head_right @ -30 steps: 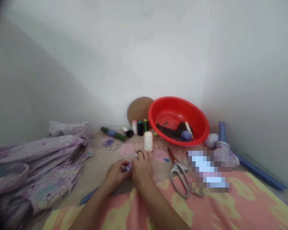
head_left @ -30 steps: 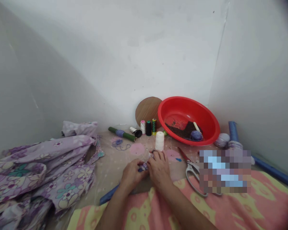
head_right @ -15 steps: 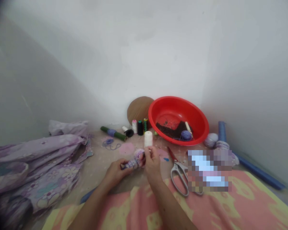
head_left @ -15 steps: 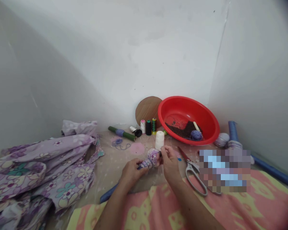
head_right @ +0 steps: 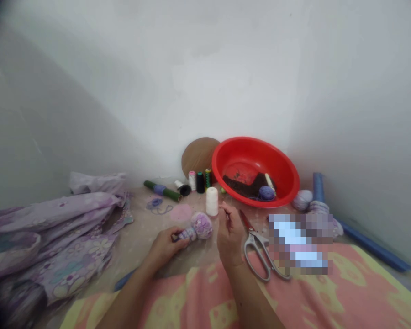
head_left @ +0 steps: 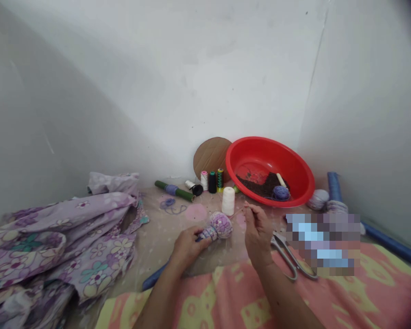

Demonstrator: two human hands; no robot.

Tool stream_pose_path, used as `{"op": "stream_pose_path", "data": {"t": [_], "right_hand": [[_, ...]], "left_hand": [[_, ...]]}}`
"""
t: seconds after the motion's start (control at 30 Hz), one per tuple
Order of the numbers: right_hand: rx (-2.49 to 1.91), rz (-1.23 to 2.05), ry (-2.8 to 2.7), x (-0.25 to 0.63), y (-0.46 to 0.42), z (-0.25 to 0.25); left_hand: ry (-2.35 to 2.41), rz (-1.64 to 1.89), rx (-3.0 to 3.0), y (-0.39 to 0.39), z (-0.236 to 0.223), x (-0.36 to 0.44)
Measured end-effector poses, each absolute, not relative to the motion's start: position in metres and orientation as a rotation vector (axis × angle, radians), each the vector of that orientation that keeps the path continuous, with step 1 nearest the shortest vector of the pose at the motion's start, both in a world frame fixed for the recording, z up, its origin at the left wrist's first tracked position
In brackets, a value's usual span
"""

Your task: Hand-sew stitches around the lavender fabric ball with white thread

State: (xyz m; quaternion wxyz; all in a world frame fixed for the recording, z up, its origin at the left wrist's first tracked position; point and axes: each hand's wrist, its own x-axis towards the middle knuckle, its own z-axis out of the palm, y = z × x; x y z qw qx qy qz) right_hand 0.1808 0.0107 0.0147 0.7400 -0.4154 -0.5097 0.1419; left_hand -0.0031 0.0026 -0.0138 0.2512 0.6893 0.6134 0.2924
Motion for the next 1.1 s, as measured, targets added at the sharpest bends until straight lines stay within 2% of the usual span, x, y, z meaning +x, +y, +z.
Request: {"op": "stream_pose_path", "data": {"t": [0.23,0.53,1.1], "right_hand": [[-1.000,0.166,-1.267,0.182,0.013,0.009],[-1.429,0.404,-1.862,0.161,0.004,-0.006],[-1.539,0.336,-2.037,0.154,-0.001,-0.010]], "left_hand": [[1.652,0.807,1.835,0.003,-0.014,-0.003],[1.593,0.752,1.944,0.001,-0.001,-0.004],[1.542,0.747,1.896,0.005,-0.004,-0.007]]}}
